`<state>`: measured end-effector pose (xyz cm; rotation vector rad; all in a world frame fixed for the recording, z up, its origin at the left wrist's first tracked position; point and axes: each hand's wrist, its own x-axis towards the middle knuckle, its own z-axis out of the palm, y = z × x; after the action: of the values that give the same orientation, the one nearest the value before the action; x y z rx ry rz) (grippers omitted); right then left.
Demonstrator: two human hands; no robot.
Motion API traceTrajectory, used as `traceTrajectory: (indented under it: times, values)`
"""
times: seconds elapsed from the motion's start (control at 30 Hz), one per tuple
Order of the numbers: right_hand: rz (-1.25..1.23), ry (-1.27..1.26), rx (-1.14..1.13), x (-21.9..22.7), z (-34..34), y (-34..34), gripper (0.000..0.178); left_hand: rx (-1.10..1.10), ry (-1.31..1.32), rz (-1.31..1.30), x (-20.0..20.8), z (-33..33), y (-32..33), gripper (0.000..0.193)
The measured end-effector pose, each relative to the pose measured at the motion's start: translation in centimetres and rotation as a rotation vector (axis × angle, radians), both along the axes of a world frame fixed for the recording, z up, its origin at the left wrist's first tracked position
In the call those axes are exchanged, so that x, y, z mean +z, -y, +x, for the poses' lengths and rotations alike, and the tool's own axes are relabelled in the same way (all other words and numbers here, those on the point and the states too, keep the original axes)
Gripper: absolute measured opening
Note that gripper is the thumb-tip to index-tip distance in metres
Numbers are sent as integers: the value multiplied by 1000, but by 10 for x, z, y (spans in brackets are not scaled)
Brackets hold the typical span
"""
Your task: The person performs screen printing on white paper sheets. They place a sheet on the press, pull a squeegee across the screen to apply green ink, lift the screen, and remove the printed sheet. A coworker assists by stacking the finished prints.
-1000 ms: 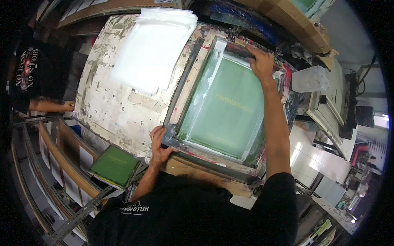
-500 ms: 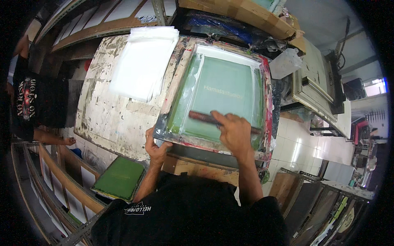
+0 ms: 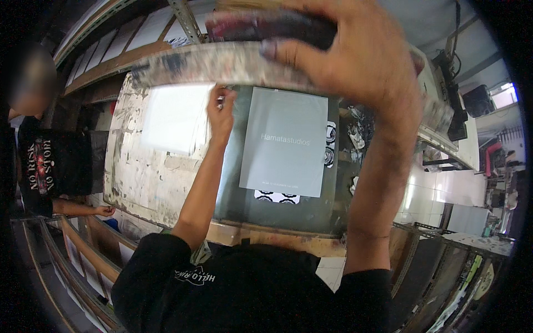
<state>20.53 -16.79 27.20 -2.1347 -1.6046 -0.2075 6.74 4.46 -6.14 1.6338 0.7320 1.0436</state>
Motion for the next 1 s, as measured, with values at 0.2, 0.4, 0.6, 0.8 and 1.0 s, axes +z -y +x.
traceTrajectory:
  times: [0.2, 0.4, 0.6, 0.8, 1.0]
  values:
    - [99, -122, 90, 19, 2, -32, 33, 161, -638, 472, -101, 53, -6, 38]
    - [139, 36, 28, 17, -7, -35, 33, 94, -396, 156, -105, 62, 4, 20]
    - [175, -50, 59, 14, -4, -42, 33, 253, -103, 31, -80, 26, -1, 19]
    - [148, -211, 80, 2, 57, -30, 43, 532, -44, -108, -72, -100, -44, 17]
    - [91, 10, -44, -14, 70, -23, 54, 918, 1, -72, -97, -255, -80, 18]
